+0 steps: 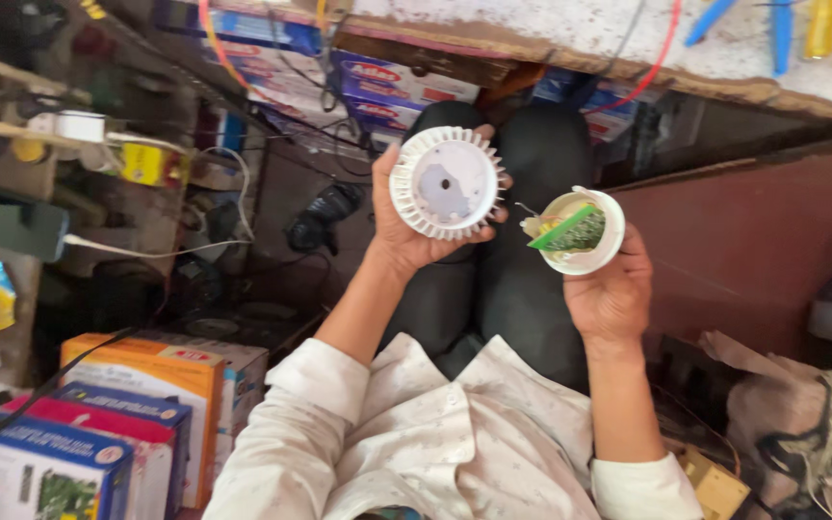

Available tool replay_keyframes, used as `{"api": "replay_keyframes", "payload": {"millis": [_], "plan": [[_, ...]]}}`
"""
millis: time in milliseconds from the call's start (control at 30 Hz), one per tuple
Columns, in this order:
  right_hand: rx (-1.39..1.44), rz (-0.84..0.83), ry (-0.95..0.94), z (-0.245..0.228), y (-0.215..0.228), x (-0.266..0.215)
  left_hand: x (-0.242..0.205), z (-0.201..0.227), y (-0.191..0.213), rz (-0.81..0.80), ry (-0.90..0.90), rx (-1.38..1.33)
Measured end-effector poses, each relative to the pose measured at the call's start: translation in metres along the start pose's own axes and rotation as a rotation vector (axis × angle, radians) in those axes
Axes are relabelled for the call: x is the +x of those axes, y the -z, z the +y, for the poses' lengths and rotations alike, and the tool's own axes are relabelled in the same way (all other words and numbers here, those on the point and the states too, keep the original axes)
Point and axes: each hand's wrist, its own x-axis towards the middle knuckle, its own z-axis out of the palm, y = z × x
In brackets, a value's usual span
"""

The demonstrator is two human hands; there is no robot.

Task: The person assembles an LED light bulb by inserting a circuit board into a plastic housing and securing it with a screwdriver. They then attach an LED panel to the housing and fasten it with screws.

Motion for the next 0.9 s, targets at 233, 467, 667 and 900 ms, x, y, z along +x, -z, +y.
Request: {"api": "replay_keyframes", "payload": {"millis": [233,467,667,900], "plan": [[-0.006,-0.047,-0.007,-0.0016,-0.0035,-0.0007,-0.0023,0.0008,0.0033,-0.006,-0.016,0.017],[-0.011,-0.006,-0.015,-0.0008,0.0008,-0.0012,-0.0027,0.001,0.0038,-0.009,-0.029,0.025],[-0.005,-0.013,-0.022,-0.0012,-0.0015,-0.002,-0.004,0.0005,0.0017,-0.007,-0.047,0.029],[-0.03,-0.027,-0.009,-0.0007,-0.0043,-0.0002,-0.0028,-0.0005,0.0005,-0.004,-0.057,0.051]]}}
